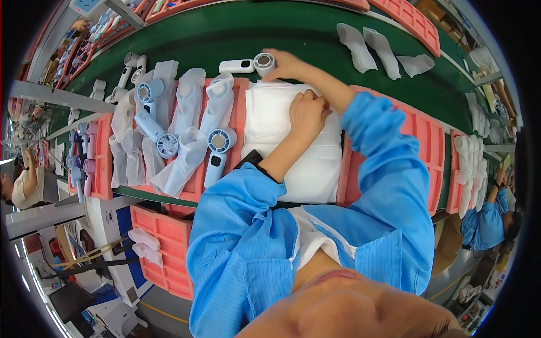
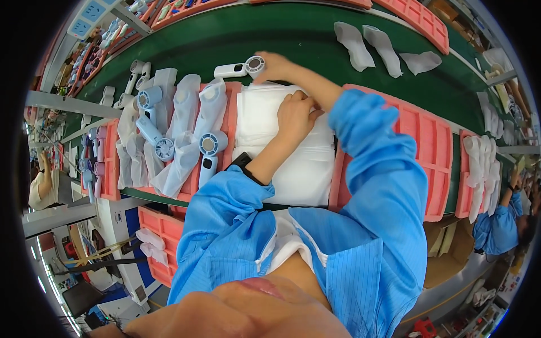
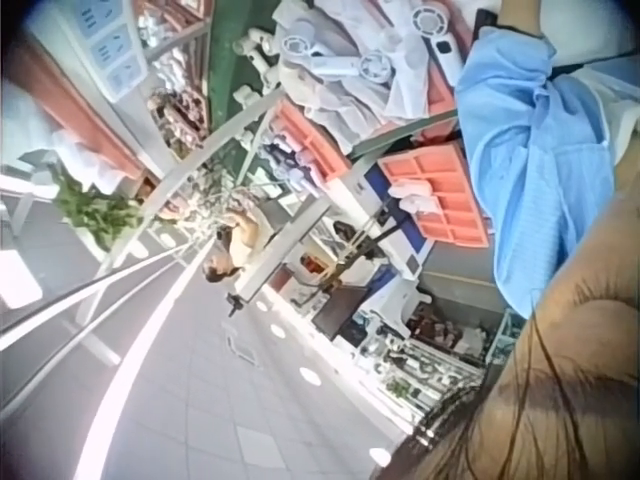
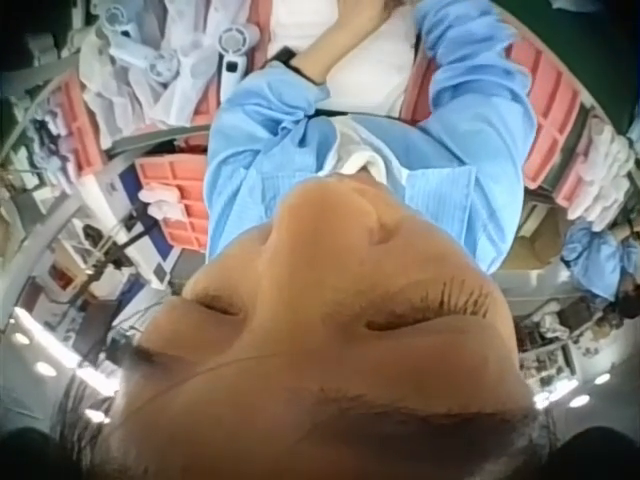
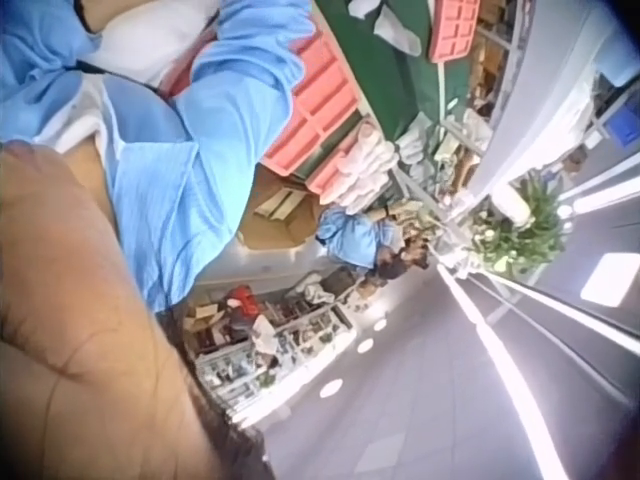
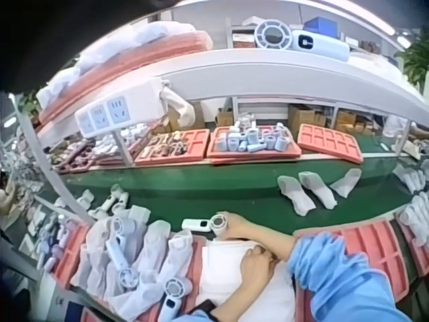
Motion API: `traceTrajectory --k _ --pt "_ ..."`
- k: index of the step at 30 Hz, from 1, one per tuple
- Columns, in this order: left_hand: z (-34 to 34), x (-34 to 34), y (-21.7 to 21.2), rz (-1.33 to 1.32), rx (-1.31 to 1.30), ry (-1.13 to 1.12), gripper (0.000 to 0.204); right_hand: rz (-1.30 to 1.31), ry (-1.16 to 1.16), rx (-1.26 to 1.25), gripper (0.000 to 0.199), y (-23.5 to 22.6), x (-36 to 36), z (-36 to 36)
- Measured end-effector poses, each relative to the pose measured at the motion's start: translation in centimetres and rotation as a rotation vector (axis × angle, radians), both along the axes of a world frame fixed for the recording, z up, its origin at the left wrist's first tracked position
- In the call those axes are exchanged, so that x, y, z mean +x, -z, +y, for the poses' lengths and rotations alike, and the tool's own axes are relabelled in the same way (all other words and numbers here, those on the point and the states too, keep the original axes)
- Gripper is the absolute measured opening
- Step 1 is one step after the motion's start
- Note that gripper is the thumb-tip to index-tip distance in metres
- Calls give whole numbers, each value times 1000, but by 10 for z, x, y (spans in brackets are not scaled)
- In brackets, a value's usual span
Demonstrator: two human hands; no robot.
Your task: The person packages handheld fans by hand, picking up each fan, wrapping it in a white foam sheet, and placing it into a pink tray. They also move trays of fans and stacks of foam sheets across the work surface to continue the process.
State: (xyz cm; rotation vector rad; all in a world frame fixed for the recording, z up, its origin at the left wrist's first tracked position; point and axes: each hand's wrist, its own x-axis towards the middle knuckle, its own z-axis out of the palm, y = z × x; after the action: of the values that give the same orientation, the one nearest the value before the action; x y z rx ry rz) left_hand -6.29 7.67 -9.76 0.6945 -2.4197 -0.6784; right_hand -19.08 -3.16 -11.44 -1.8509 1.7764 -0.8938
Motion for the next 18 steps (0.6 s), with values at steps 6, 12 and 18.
traceTrajectory --k 6,12,18 --pt "2 -4 0 -2 -31 -91 12 -116 281 -142 62 -66 3 7" --pt "-6 -3 -2 80 132 -80 9 -126 396 -225 64 -172 -72 157" --pt "-20 7 -13 148 469 -38 8 -49 324 -122 57 -173 -83 233"
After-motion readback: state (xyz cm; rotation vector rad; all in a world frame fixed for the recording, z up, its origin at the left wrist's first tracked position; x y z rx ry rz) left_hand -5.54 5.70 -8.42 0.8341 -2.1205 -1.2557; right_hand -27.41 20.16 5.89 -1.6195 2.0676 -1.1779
